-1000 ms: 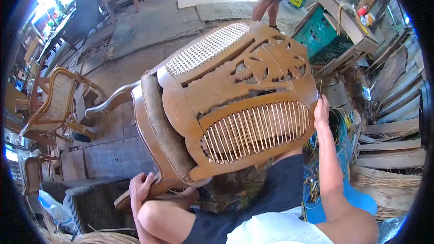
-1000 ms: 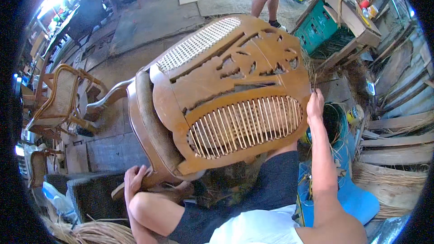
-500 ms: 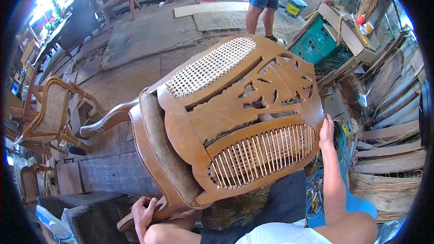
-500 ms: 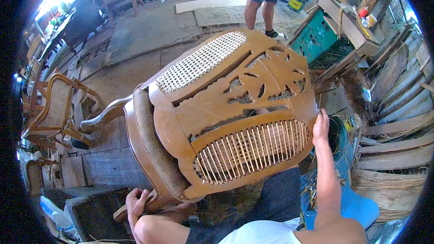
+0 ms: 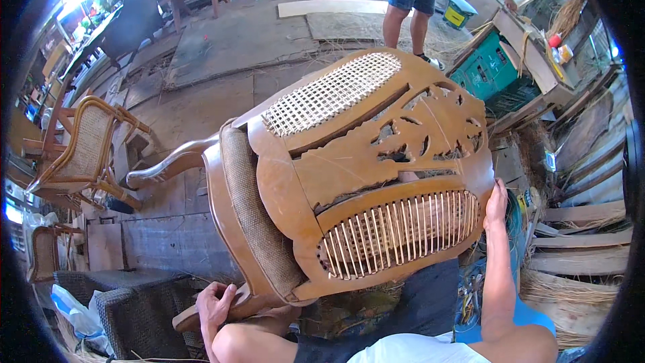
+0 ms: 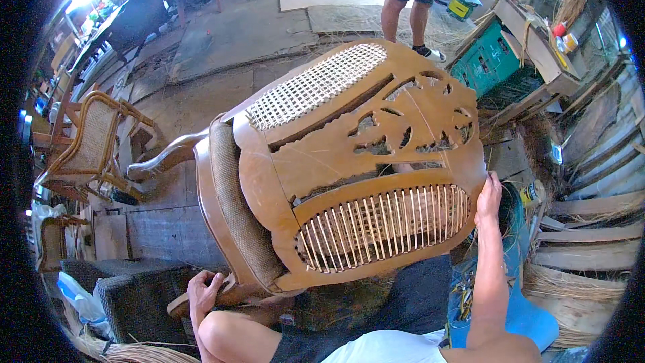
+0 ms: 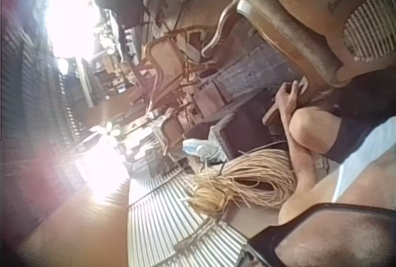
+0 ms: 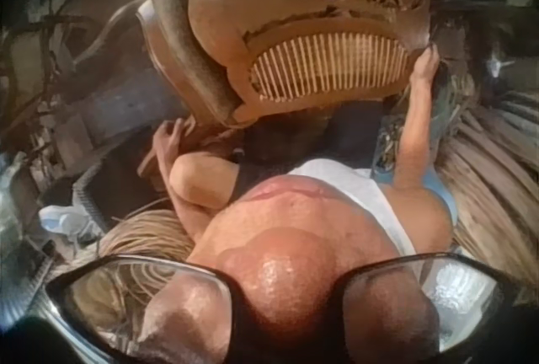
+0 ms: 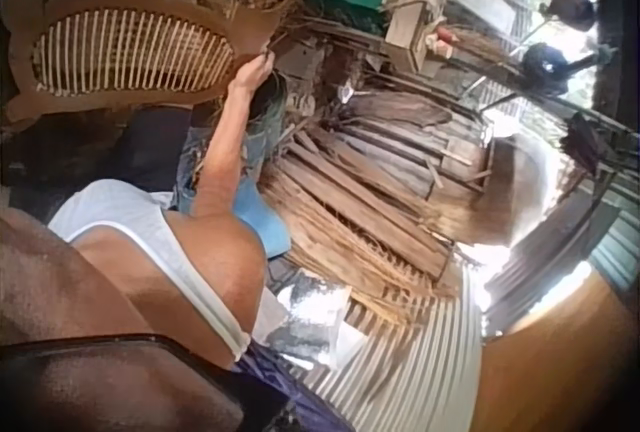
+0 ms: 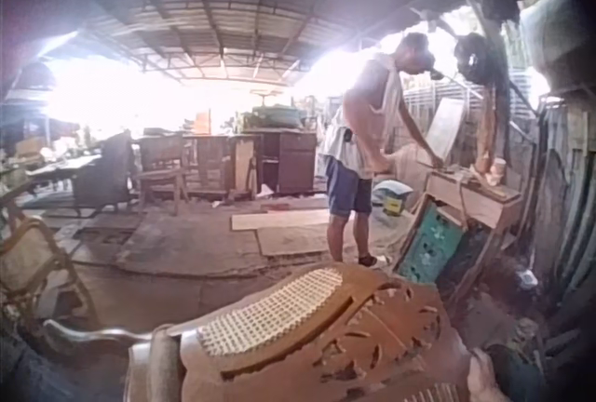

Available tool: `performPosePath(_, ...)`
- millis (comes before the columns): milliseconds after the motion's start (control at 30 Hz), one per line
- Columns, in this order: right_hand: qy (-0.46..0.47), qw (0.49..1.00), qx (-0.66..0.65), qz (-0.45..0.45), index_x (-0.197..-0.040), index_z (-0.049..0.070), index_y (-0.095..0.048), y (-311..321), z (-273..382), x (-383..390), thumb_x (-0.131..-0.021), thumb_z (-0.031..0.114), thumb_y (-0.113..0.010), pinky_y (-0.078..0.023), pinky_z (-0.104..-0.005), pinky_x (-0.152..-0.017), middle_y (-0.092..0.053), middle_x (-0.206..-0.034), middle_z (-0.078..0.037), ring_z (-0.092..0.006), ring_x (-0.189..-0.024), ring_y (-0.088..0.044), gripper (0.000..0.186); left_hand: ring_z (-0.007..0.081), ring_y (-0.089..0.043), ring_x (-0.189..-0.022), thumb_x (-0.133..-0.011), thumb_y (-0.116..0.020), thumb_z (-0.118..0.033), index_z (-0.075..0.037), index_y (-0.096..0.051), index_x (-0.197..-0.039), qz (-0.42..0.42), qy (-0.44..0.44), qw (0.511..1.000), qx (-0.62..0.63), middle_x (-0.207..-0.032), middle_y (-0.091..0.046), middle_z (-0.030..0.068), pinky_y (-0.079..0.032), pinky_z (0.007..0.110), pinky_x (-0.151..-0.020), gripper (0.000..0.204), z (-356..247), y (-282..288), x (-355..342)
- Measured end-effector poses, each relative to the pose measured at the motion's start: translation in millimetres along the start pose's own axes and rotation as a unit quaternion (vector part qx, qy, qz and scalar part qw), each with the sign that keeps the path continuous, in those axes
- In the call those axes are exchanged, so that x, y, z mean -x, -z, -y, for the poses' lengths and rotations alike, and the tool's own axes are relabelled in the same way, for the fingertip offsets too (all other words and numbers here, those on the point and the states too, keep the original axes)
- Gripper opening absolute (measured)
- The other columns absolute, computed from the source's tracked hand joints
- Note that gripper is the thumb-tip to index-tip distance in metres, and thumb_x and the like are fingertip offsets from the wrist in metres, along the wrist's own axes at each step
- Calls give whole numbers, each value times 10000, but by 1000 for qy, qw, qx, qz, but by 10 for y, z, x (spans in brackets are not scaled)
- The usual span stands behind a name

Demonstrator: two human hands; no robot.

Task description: The person threads a piece of cane through a wooden chair frame, using a small tool to guide it and a pair of pliers to trim the ends.

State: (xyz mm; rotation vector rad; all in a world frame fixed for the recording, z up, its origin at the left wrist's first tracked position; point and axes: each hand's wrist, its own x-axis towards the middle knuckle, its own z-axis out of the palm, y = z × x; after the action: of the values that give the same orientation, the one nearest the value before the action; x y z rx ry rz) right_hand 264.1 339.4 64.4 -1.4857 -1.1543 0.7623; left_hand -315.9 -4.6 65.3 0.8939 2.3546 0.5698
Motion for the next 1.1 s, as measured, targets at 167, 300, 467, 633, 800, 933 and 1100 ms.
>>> performPosePath(167,-6,1000,5,-11,-929,48,-563,16,38,3,-1017,224,-430,-442,-315,-792,-591,-894,-47,-144,-850,-544,238,244,-678,-713,-841,-742,-349,15,-725,-858,0,-3,1000,-1,-786,-720,170,-521,371,-694,364,29,-21,-5)
performPosePath(300,-21,999,-23,22,-923,63,-560,9,36,4,-1020,233,-459,-442,-308,-787,-593,-902,-32,-125,-857,-539,220,243,-678,-704,-840,-742,-347,19,-724,-854,-12,-15,1000,9,-769,-716,170,-520,372,-686,366,67,-31,-10)
performPosePath(467,-59,996,-61,-2,-1052,40,-576,26,-13,-7,-1029,284,-465,-436,-312,-912,-619,-1045,-47,-148,-994,-564,269,240,-677,-692,-839,-740,-337,26,-719,-841,-22,-29,999,2,-750,-709,167,-519,369,-681,364,91,-55,-14)
performPosePath(633,-46,998,-33,29,-1036,43,-579,74,-22,-28,-1027,302,-477,-430,-319,-906,-610,-1017,-39,-150,-997,-553,279,242,-673,-689,-845,-737,-320,28,-716,-834,-18,-10,1000,14,-759,-710,168,-514,371,-672,349,83,-70,0)
performPosePath(800,-27,999,-37,16,-949,68,-563,50,13,0,-1021,238,-470,-431,-301,-840,-589,-920,-37,-133,-886,-540,207,241,-665,-686,-853,-738,-320,31,-714,-835,-19,-18,1000,14,-753,-705,170,-511,373,-669,352,81,-66,-6)
performPosePath(933,-37,998,-47,30,-972,61,-557,40,13,-4,-1031,239,-449,-431,-308,-848,-592,-942,-43,-140,-900,-542,217,237,-661,-692,-858,-740,-325,31,-716,-842,-12,-1,1000,-7,-756,-705,169,-509,369,-673,358,79,-64,-15)
performPosePath(1100,-47,997,-54,29,-985,58,-553,52,-29,-25,-1040,241,-432,-431,-309,-857,-595,-952,-49,-139,-911,-545,226,226,-653,-689,-859,-742,-329,32,-718,-845,-13,-5,1000,17,-758,-706,166,-508,362,-674,362,60,-66,-5)
